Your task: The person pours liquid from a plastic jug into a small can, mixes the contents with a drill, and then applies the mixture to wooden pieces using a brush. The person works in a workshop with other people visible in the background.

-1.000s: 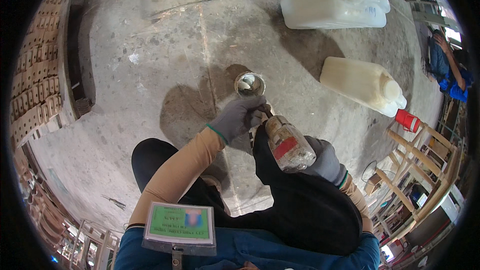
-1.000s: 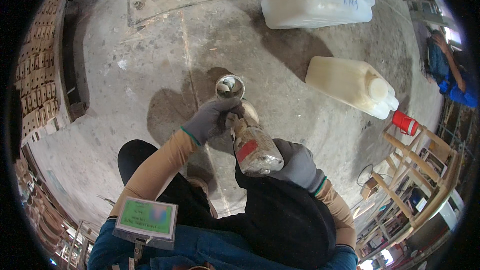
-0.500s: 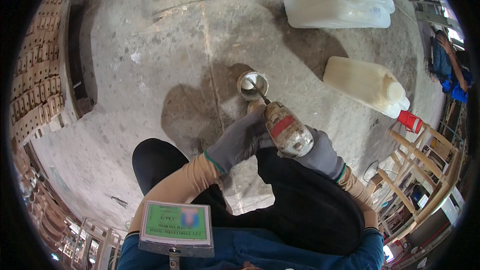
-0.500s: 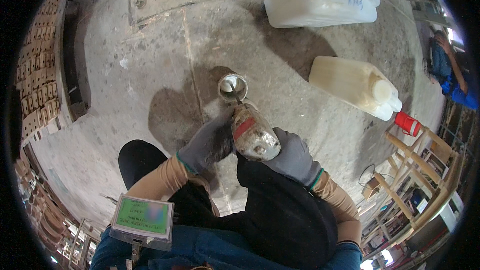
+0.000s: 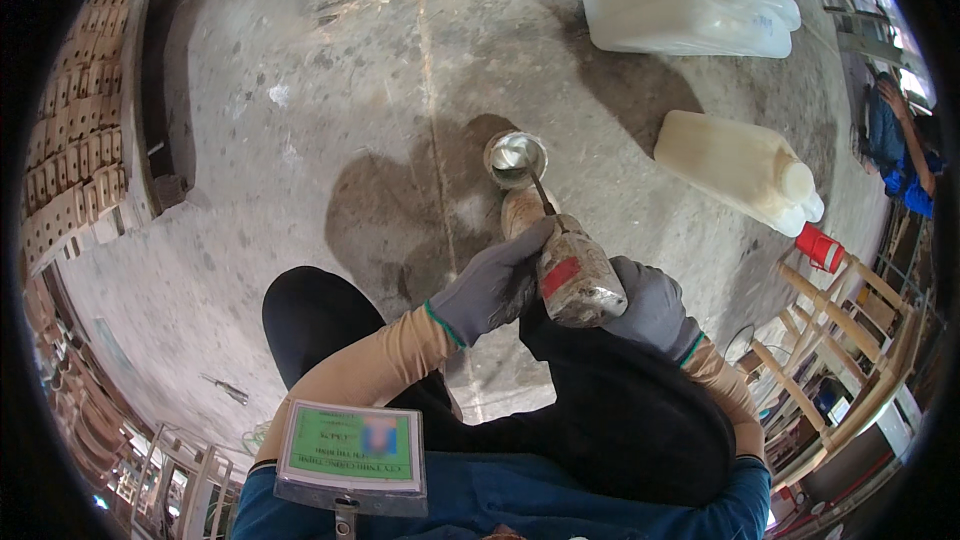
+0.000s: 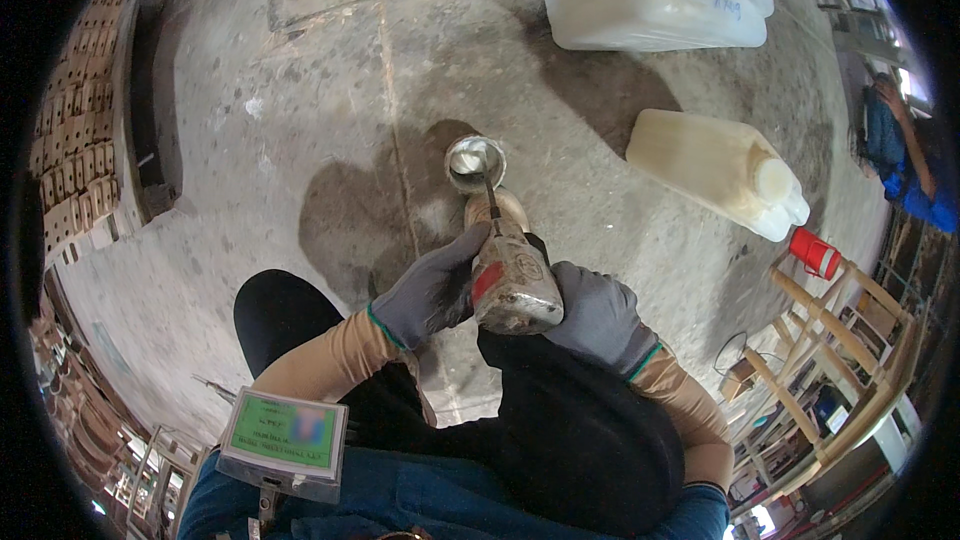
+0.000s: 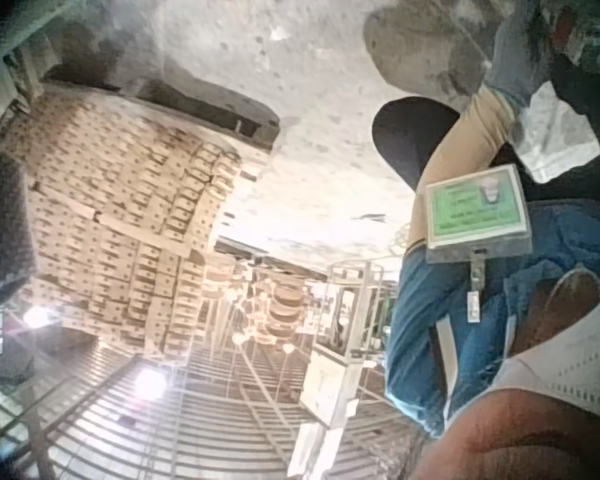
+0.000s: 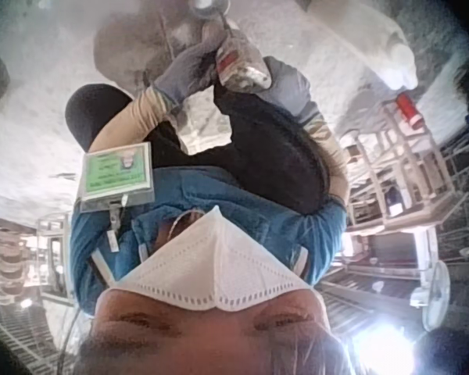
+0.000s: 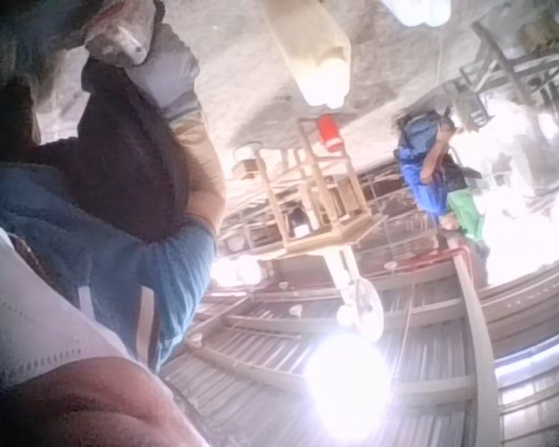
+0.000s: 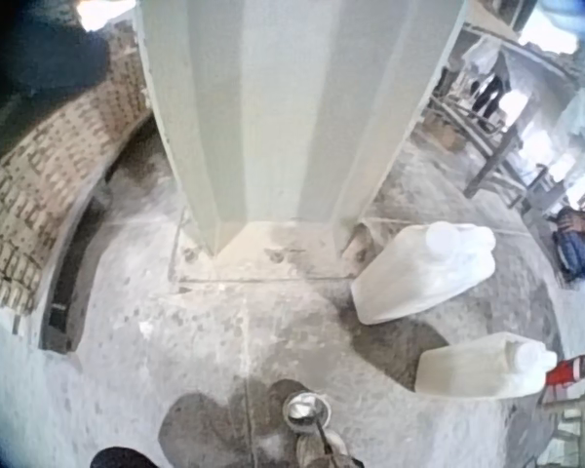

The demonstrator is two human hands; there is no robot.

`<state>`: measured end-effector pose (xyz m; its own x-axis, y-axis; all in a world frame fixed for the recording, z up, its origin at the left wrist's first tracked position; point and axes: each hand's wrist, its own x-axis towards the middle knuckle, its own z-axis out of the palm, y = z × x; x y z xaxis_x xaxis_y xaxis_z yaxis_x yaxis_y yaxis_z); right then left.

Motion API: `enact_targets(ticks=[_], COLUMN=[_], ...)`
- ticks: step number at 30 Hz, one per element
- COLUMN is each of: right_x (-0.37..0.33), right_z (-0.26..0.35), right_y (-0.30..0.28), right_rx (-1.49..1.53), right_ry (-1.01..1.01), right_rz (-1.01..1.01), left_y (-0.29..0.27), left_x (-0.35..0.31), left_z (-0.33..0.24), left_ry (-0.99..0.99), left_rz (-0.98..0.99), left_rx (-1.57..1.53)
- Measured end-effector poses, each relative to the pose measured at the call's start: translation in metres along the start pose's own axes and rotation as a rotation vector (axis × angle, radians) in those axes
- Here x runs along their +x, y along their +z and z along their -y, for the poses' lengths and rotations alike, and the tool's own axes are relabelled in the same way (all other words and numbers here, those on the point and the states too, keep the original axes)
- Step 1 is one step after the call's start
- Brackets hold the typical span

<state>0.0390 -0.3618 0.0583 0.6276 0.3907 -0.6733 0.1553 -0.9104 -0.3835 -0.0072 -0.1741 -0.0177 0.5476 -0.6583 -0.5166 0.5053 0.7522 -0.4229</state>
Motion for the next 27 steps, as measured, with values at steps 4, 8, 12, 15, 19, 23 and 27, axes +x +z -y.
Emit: enact_targets(ticks=[4, 8, 12, 15, 19, 23, 27], right_x=[0.001, 0.007, 0.008, 0.008, 0.006, 0.005, 0.003], right_z=[0.001, -0.001, -0.008, -0.01, -0.008, -0.011, -0.014], right_y=[0.004, 0.008, 0.012, 0.012, 0.01, 0.01, 0.01], right_rx=[-0.025, -0.05, 0.009, -0.031, -0.116, -0.12, -0.113], right_ry=[0.0, -0.037, -0.076, -0.082, -0.076, -0.131, -0.085], right_rz=[-0.019, 0.011, 0.019, 0.029, 0.017, -0.013, 0.025], left_y=[-0.005, -0.007, -0.012, -0.01, -0.014, -0.016, -0.012], left_x=[0.001, -0.003, -0.003, -0.002, 0.002, 0.003, 0.002], left_z=[0.0, -0.004, -0.003, -0.003, -0.003, -0.002, 0.002], left_ry=[0.02, 0.032, 0.04, 0.024, 0.014, 0.016, 0.038], left_rz=[-0.01, 0.018, -0.002, -0.031, -0.008, 0.0, 0.004], left_rx=[0.02, 0.013, 0.035, 0.049, 0.045, 0.04, 0.048])
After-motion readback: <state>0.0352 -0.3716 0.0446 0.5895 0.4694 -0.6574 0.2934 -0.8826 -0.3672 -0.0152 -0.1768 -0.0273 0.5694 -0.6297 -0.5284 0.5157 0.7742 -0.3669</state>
